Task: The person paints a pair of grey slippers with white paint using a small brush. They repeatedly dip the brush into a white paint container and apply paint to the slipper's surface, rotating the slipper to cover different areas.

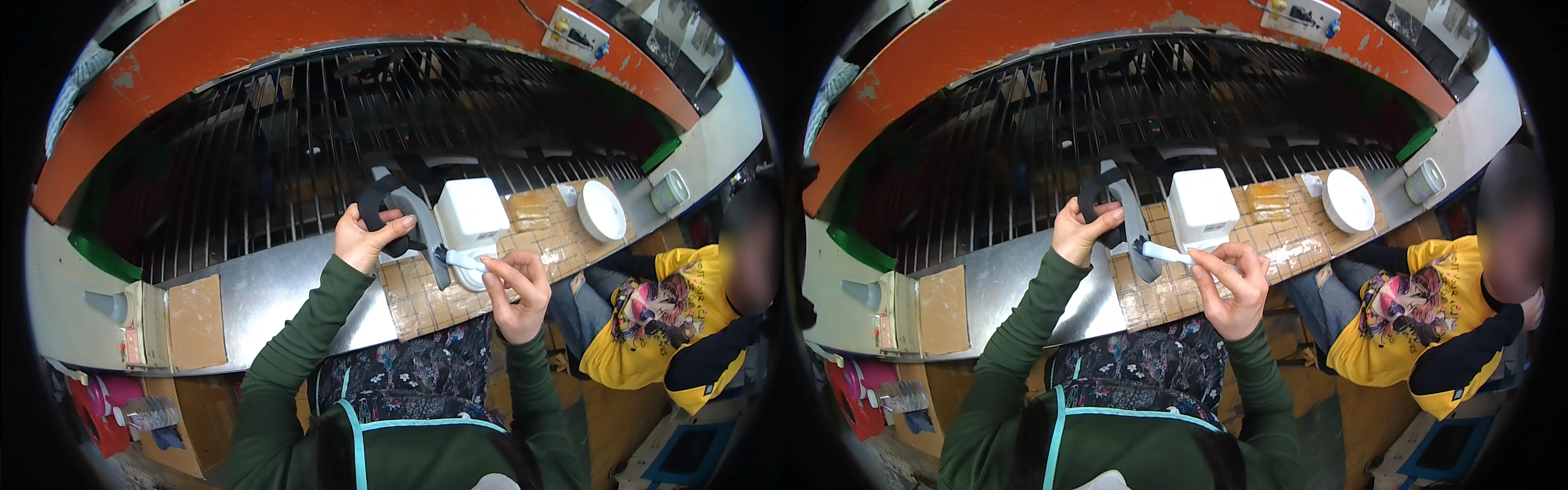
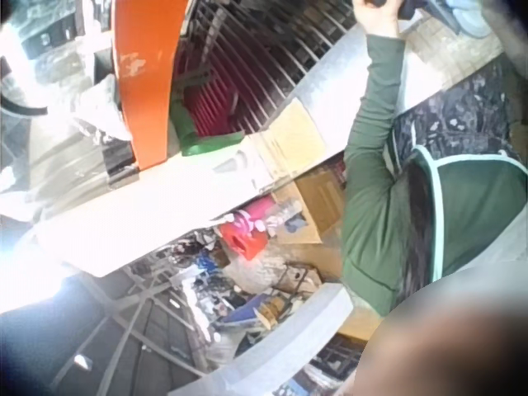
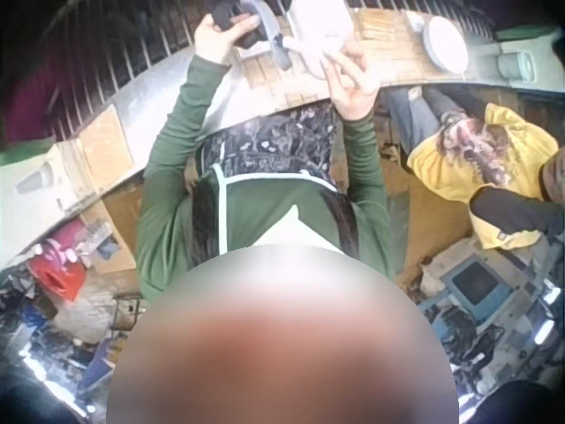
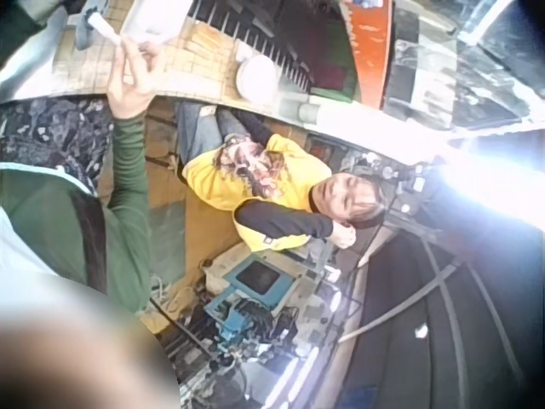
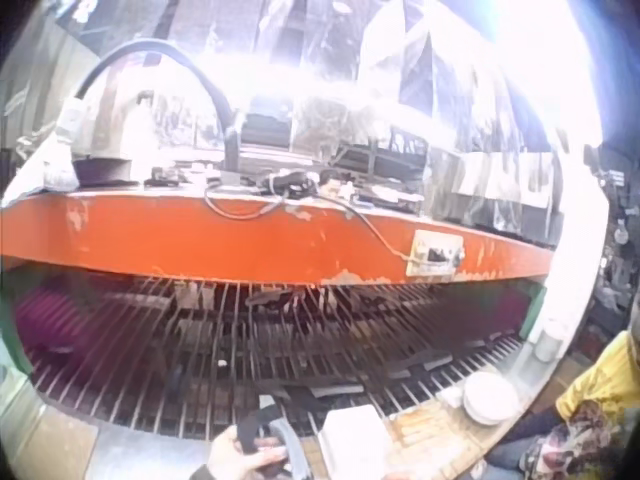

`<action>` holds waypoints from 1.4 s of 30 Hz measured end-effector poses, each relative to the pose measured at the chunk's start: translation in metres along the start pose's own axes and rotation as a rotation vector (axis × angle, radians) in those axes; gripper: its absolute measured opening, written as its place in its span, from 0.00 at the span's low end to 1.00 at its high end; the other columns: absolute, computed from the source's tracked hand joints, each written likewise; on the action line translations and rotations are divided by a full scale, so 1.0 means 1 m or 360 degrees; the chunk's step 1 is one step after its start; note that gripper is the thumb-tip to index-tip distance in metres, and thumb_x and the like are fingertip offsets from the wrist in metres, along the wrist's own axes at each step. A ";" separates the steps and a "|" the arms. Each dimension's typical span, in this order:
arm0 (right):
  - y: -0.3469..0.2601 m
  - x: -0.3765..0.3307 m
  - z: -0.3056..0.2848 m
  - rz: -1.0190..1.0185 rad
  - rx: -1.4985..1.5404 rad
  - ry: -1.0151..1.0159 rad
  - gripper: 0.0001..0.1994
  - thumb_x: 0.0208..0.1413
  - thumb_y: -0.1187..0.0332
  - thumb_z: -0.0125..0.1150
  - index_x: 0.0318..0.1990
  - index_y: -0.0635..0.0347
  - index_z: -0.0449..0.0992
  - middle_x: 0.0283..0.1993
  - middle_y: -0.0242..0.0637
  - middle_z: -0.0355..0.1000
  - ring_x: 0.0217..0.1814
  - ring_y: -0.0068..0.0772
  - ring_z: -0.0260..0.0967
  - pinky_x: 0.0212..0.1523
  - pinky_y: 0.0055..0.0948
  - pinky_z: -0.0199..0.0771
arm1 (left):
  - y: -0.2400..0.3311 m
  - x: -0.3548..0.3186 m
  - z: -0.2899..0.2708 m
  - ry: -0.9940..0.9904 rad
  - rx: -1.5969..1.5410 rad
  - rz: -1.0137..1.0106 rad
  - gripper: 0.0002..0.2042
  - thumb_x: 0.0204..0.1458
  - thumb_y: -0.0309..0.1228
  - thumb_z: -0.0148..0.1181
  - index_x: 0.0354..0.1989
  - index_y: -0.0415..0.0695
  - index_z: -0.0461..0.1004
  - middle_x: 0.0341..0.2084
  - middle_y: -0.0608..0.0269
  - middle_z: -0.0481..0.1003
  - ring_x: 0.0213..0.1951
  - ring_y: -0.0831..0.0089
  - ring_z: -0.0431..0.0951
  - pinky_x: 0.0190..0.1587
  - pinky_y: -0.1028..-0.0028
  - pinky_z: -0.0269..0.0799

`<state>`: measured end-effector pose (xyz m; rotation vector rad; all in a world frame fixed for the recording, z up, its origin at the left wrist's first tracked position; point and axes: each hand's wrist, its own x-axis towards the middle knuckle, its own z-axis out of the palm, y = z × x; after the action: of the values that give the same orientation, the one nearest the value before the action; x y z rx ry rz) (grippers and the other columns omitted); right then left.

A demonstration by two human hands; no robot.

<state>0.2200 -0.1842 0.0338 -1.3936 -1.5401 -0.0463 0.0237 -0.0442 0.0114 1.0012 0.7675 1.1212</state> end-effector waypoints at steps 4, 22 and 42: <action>-0.004 0.011 0.001 -0.0126 -0.0024 0.0024 0.13 0.44 0.73 0.70 0.41 0.53 0.84 0.34 0.30 0.71 0.32 0.27 0.63 0.39 0.28 0.55 | 0.010 0.005 -0.001 -0.0054 0.0027 -0.0106 0.16 0.48 0.21 0.67 0.43 0.34 0.69 0.38 0.53 0.79 0.40 0.68 0.81 0.48 0.71 0.78; -0.009 0.053 -0.005 -0.0224 0.0102 -0.0090 0.11 0.47 0.75 0.68 0.40 0.56 0.83 0.35 0.31 0.68 0.31 0.23 0.62 0.34 0.24 0.59 | 0.029 0.016 -0.012 -0.0141 0.0151 -0.0125 0.19 0.46 0.26 0.72 0.44 0.33 0.72 0.35 0.56 0.79 0.36 0.72 0.81 0.43 0.73 0.79; -0.013 0.062 -0.006 -0.0554 -0.0122 -0.0046 0.15 0.40 0.74 0.72 0.40 0.50 0.84 0.34 0.30 0.70 0.33 0.26 0.63 0.39 0.29 0.53 | 0.040 0.022 -0.013 -0.0196 0.0060 -0.0578 0.14 0.51 0.30 0.67 0.41 0.34 0.75 0.35 0.54 0.80 0.36 0.71 0.82 0.41 0.71 0.81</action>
<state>0.2256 -0.1476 0.0858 -1.1740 -1.8060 -0.3019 0.0044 -0.0150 0.0434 0.9091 0.8339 0.7282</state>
